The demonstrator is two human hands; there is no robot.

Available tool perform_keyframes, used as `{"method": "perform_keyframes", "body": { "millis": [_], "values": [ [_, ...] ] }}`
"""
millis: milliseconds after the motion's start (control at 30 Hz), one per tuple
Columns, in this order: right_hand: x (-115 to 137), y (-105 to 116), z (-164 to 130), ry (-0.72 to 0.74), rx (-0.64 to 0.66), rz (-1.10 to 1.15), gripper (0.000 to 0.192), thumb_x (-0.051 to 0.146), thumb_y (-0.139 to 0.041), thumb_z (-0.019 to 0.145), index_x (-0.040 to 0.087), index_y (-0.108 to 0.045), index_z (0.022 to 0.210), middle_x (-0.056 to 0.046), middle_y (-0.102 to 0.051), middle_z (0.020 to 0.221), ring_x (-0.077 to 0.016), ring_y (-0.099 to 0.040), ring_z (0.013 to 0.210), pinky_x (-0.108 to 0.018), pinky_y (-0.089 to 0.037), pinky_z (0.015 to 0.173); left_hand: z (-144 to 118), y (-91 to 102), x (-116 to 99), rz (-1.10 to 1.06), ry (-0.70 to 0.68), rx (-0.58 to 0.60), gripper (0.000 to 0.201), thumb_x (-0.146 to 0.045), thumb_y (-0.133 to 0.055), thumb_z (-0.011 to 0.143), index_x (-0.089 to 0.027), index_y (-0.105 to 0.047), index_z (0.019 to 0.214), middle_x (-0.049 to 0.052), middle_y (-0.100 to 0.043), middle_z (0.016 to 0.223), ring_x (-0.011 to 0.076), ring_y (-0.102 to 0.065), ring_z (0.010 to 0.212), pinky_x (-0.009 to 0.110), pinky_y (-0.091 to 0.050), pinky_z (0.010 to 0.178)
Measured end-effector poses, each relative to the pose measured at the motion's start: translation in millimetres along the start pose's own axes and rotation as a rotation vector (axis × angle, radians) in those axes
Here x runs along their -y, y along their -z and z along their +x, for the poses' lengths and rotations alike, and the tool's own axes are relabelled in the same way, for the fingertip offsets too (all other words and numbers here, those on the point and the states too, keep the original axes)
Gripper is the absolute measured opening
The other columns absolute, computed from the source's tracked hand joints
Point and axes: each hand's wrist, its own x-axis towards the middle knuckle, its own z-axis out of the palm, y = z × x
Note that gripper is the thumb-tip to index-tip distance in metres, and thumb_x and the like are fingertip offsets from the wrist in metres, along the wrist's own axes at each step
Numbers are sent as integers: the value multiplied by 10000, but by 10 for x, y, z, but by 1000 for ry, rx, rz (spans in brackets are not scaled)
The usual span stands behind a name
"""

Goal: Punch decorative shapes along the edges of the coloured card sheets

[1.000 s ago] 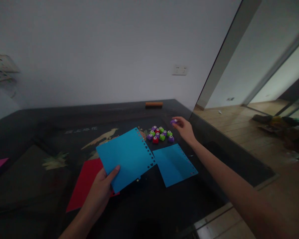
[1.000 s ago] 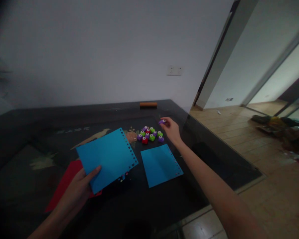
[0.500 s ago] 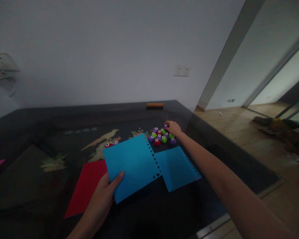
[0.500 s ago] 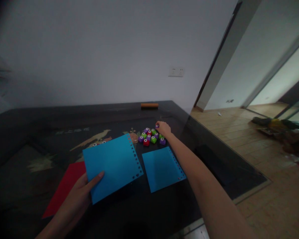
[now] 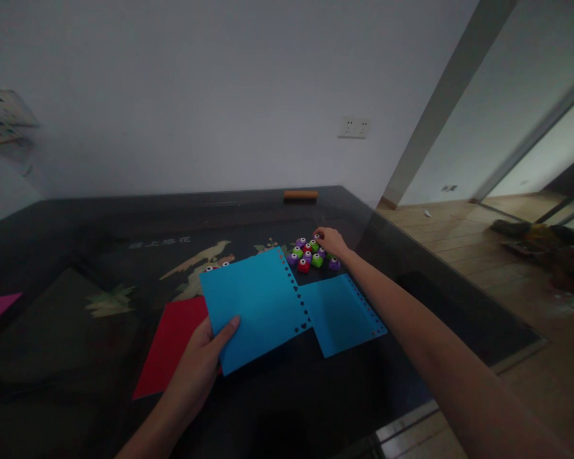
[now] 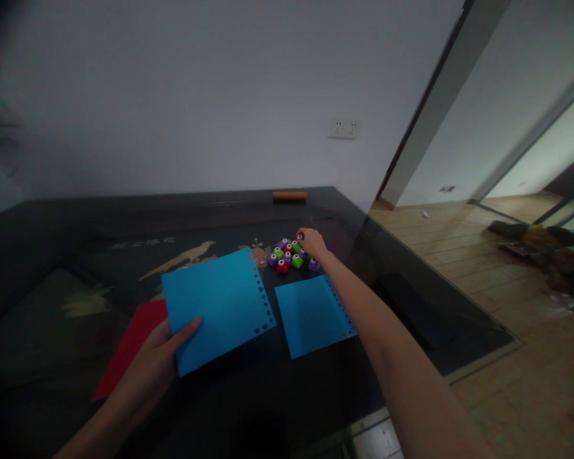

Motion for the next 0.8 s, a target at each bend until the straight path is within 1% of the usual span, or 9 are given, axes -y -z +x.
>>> {"method": "perform_keyframes", "body": {
  "millis": [133,233,333,433,500,533,633,733,800],
  "values": [
    [23,88,-71,10,-76,53,240,207,-572,831,145,-672,1040,-119,-674,1027,-203,-610,942,-295,-437,836,2,4,10,6,-11,11,375,-233,-639,828,-188,-580,1196,114,-696,1109,247,-688,935,375,-559,824],
    [68,220,-250,22,-151,104,262,225,-544,854,128,-651,1072,-126,-657,1054,-199,-604,947,-305,-444,848,6,-2,9,4,-27,-7,375,-219,-647,820,-178,-587,1189,117,-699,1101,253,-688,934,384,-560,826],
    [151,343,-625,84,-190,190,228,249,-519,873,142,-656,1022,-89,-668,1021,-170,-611,939,-271,-460,831,17,-1,20,-22,-31,15,375,-236,-655,814,-175,-599,1180,117,-706,1085,258,-689,935,397,-550,851],
    [213,429,-1078,213,-180,477,185,306,-549,853,180,-670,914,-57,-681,929,-184,-633,860,-297,-499,741,20,-4,39,-26,-10,25,379,-243,-662,806,-173,-605,1174,118,-707,1085,266,-687,942,414,-541,867],
    [201,467,-1264,217,-176,494,167,313,-563,840,189,-674,855,-47,-685,881,-190,-639,815,-319,-502,725,19,-12,56,-25,9,35,388,-247,-669,800,-169,-605,1174,120,-707,1086,271,-686,945,422,-540,867],
    [177,480,-1290,206,-186,477,164,310,-564,837,191,-677,851,-47,-690,873,-194,-640,812,-322,-501,722,19,-17,66,-25,17,43,393,-250,-675,796,-169,-605,1174,120,-708,1082,274,-687,944,424,-541,864],
    [56,478,-1086,141,-203,412,179,274,-549,841,180,-690,898,-61,-708,888,-193,-647,800,-314,-500,724,24,-33,100,-20,37,63,388,-248,-682,792,-173,-607,1165,118,-714,1069,277,-689,938,425,-545,854],
    [-48,403,-642,32,-108,244,239,196,-531,843,156,-678,1027,-72,-714,949,-175,-648,841,-280,-488,769,45,-35,129,-3,64,66,346,-227,-672,803,-171,-612,1139,121,-710,1077,272,-690,936,418,-545,853],
    [-73,317,-363,-3,-97,200,260,167,-534,834,153,-683,1046,-86,-712,981,-187,-646,868,-289,-479,792,64,-26,140,6,64,70,340,-227,-668,808,-176,-606,1138,120,-701,1101,268,-686,951,412,-542,861]
  ]
}}
